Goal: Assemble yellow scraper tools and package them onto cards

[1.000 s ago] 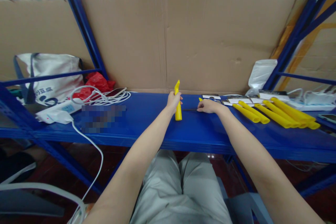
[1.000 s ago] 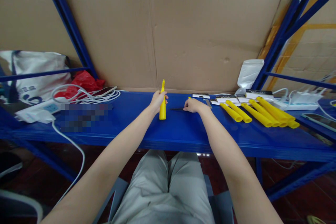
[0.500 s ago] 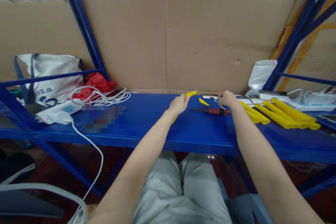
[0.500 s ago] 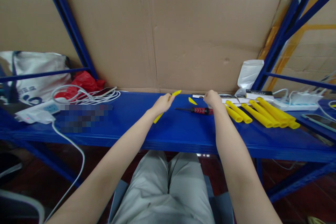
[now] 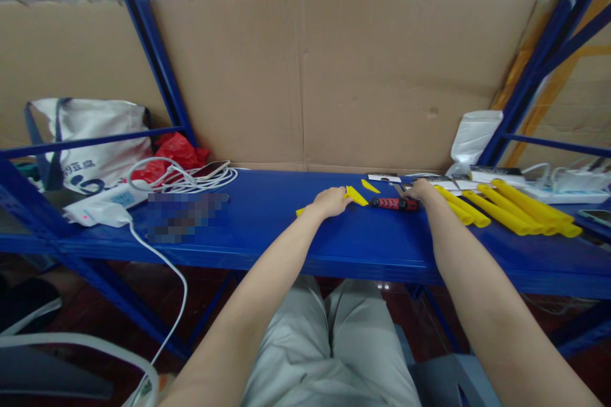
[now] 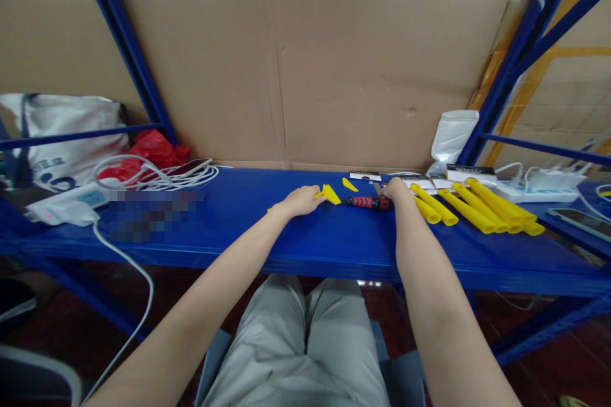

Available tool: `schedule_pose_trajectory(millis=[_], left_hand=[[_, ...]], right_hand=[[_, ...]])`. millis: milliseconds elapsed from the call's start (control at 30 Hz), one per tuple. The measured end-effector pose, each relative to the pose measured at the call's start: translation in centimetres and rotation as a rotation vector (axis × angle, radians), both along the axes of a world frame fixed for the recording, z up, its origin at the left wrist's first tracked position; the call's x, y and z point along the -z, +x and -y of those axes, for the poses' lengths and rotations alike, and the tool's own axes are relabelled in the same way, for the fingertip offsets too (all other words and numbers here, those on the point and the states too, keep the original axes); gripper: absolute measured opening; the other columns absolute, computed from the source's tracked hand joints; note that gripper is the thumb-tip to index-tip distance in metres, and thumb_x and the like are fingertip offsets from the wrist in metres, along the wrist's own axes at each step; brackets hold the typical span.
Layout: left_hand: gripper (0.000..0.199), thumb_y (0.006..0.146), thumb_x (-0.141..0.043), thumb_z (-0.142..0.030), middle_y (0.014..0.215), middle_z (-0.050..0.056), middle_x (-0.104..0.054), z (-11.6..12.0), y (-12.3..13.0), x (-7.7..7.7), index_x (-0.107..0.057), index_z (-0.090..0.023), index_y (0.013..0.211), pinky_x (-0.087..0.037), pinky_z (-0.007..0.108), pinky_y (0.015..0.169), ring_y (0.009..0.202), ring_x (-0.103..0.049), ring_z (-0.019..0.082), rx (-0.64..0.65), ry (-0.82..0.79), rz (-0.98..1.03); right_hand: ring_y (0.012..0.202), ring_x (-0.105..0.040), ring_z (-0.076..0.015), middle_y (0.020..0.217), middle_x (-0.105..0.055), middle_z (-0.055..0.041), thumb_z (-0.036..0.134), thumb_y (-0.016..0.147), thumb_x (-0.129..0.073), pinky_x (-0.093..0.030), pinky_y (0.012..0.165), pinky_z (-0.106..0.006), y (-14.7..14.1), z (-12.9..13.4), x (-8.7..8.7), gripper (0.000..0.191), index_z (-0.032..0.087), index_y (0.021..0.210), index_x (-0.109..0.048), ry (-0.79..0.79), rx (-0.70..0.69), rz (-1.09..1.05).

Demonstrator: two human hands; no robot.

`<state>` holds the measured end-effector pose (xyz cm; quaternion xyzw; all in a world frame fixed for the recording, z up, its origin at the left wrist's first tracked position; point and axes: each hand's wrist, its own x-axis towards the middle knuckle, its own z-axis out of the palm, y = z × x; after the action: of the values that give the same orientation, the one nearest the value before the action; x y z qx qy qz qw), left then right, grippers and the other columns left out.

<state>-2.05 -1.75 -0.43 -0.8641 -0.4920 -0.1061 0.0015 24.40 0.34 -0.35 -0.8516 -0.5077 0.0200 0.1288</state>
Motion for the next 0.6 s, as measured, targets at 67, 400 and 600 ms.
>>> schedule_pose_trajectory(millis=[67,400,600], left_hand=[[0.035,0.092,-0.04,-0.04,0.114,0.011,-0.065,-0.1,0.0,0.0,-0.057,-0.016,0.11,-0.048,0.033,0.079,0.102,-0.062,0.025,-0.002,-0.004,0.01],[0.035,0.091,-0.04,-0.039,0.112,0.012,-0.065,-0.1,-0.1,0.1,-0.058,-0.016,0.109,-0.048,0.032,0.077,0.101,-0.063,0.025,0.012,-0.014,0.023],[0.035,0.091,-0.04,-0.039,0.112,0.012,-0.065,0.0,-0.1,0.0,-0.058,-0.016,0.109,-0.049,0.032,0.079,0.102,-0.063,0.025,0.017,-0.012,0.018]], right_hand=[[0.072,-0.065,-0.0229,0.075,-0.066,-0.0141,0.023,0.065,-0.069,-0.047,0.052,-0.025,0.1,0.0,0.1,0.02,0.011,0.081,-0.069,0.015,-0.01,-0.013],[0.048,-0.051,-0.0152,0.044,-0.045,-0.0002,0.014,0.065,-0.065,-0.037,0.039,-0.022,-1.6,1.5,0.0,0.015,0.017,0.056,-0.054,0.107,0.051,-0.346],[0.05,-0.053,-0.0161,0.05,-0.051,-0.0025,0.015,0.064,-0.065,-0.039,0.042,-0.024,-1.7,1.2,-0.6,0.006,0.014,0.063,-0.059,0.114,0.072,-0.355]])
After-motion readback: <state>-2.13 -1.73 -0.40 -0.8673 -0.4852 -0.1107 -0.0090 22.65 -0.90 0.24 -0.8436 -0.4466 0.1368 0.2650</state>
